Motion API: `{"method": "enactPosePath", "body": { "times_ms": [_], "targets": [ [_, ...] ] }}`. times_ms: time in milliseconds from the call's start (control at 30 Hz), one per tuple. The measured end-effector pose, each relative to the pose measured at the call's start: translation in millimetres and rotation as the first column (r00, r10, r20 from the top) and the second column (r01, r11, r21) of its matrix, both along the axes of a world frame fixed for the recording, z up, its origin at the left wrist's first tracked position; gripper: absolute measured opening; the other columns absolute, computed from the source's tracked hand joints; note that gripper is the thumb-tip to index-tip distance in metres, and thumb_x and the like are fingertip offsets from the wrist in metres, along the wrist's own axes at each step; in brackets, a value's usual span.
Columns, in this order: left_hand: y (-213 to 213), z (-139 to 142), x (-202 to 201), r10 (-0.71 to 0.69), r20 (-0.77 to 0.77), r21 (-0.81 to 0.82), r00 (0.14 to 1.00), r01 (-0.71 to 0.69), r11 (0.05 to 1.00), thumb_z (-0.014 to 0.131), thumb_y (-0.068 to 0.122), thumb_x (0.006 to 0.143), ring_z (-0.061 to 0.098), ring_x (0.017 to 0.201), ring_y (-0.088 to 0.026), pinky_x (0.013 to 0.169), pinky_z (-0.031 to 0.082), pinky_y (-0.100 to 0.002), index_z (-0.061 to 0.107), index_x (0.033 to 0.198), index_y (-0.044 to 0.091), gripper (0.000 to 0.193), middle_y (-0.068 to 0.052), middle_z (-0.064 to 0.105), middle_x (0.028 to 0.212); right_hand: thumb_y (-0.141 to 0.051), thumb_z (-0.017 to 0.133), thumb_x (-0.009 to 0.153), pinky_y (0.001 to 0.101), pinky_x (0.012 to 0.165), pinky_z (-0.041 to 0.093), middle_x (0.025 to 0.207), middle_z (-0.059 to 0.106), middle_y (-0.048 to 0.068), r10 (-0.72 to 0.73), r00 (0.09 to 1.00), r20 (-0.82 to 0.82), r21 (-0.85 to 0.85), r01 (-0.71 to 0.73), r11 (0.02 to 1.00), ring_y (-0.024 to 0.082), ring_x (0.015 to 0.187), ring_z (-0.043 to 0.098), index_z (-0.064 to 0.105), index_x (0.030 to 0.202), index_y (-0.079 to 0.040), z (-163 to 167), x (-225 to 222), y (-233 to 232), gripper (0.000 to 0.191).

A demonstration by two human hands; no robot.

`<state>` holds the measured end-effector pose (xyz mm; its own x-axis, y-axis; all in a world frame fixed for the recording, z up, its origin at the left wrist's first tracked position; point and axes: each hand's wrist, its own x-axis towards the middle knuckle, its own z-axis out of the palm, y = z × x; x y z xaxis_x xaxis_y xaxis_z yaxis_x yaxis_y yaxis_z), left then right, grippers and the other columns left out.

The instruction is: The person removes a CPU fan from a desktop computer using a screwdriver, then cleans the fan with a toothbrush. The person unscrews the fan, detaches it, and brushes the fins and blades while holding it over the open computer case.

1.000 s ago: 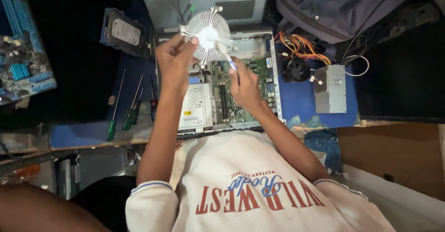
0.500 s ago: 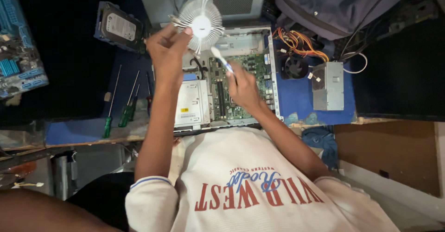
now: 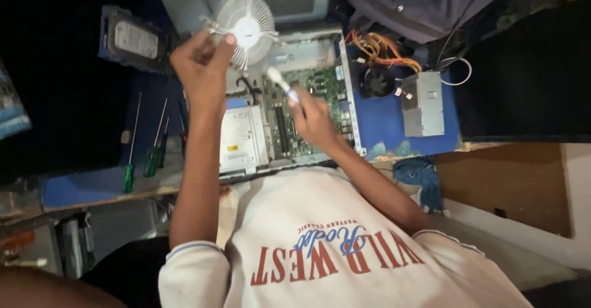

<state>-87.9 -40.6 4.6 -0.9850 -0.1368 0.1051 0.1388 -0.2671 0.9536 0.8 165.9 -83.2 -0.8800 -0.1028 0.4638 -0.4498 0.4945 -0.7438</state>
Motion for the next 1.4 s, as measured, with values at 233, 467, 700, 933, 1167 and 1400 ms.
{"method": "enactPosePath", "body": {
  "times_ms": [233,467,700,933,1167,1400],
  "targets": [
    [9.9,0.6,8.7,-0.052,-0.017,0.083,0.999,0.053,0.995,0.077,0.002,0.092,0.068,0.079,-0.009,0.069,0.054,-0.024,0.074,0.112,-0.005,0.022,-0.007,0.077,0.093,-0.003,0.057,0.102,0.0395,0.059,0.05,0.079,0.064,0.019,-0.008,0.996,0.083,0.03,0.006,1.0,0.027,0.064,0.065,0.058,0.132,0.002,7.0,-9.2,-9.9,0.031],
    [7.5,2.6,8.5,-0.03,0.009,0.074,0.999,0.03,0.997,0.075,0.004,0.094,0.068,0.076,-0.008,0.065,0.055,-0.025,0.075,0.11,-0.004,0.018,-0.006,0.076,0.091,-0.005,0.056,0.106,0.038,0.065,0.052,0.084,0.065,0.02,0.037,0.999,0.012,-0.045,-0.036,0.998,0.027,0.068,0.065,0.056,0.134,0.002,17.4,-1.5,-3.7,0.029],
    [4.8,13.1,10.9,-0.054,-0.023,0.114,0.998,0.056,0.992,0.076,0.004,0.095,0.061,0.07,-0.007,0.061,0.052,-0.026,0.076,0.108,-0.007,0.016,-0.005,0.07,0.083,-0.008,0.058,0.105,0.0392,0.059,0.047,0.076,0.062,0.017,-0.025,0.996,0.083,0.08,0.019,0.997,0.027,0.064,0.062,0.061,0.124,0.001,15.3,-13.4,-6.1,0.022],
    [9.6,11.2,15.9,-0.077,0.009,0.093,0.997,0.076,0.993,0.076,0.004,0.093,0.064,0.072,-0.008,0.06,0.051,-0.025,0.074,0.112,-0.007,0.022,-0.006,0.075,0.088,-0.014,0.051,0.11,0.0388,0.06,0.046,0.076,0.058,0.015,-0.007,0.997,-0.073,-0.021,0.006,1.0,0.025,0.064,0.058,0.06,0.119,0.0,14.2,-16.5,-9.9,0.019],
    [-4.3,10.6,5.4,-0.006,-0.043,0.095,0.999,0.01,0.995,0.077,0.006,0.091,0.071,0.08,-0.01,0.066,0.057,-0.027,0.073,0.119,-0.004,0.03,-0.007,0.078,0.097,-0.017,0.054,0.11,0.039,0.058,0.045,0.071,0.054,0.014,-0.045,0.999,0.013,0.038,0.045,0.998,0.025,0.06,0.056,0.062,0.103,0.0,12.5,-6.5,-0.7,0.019],
    [9.1,3.7,14.6,-0.06,0.01,0.095,0.998,0.059,0.994,0.077,0.006,0.089,0.066,0.07,-0.009,0.056,0.052,-0.026,0.073,0.117,-0.005,0.03,-0.005,0.076,0.089,-0.016,0.053,0.11,0.0413,0.061,0.045,0.073,0.053,0.015,-0.047,0.995,-0.092,-0.004,0.046,0.999,0.029,0.062,0.056,0.061,0.107,0.001,10.8,-17.4,-3.2,0.019]
  ]
}}
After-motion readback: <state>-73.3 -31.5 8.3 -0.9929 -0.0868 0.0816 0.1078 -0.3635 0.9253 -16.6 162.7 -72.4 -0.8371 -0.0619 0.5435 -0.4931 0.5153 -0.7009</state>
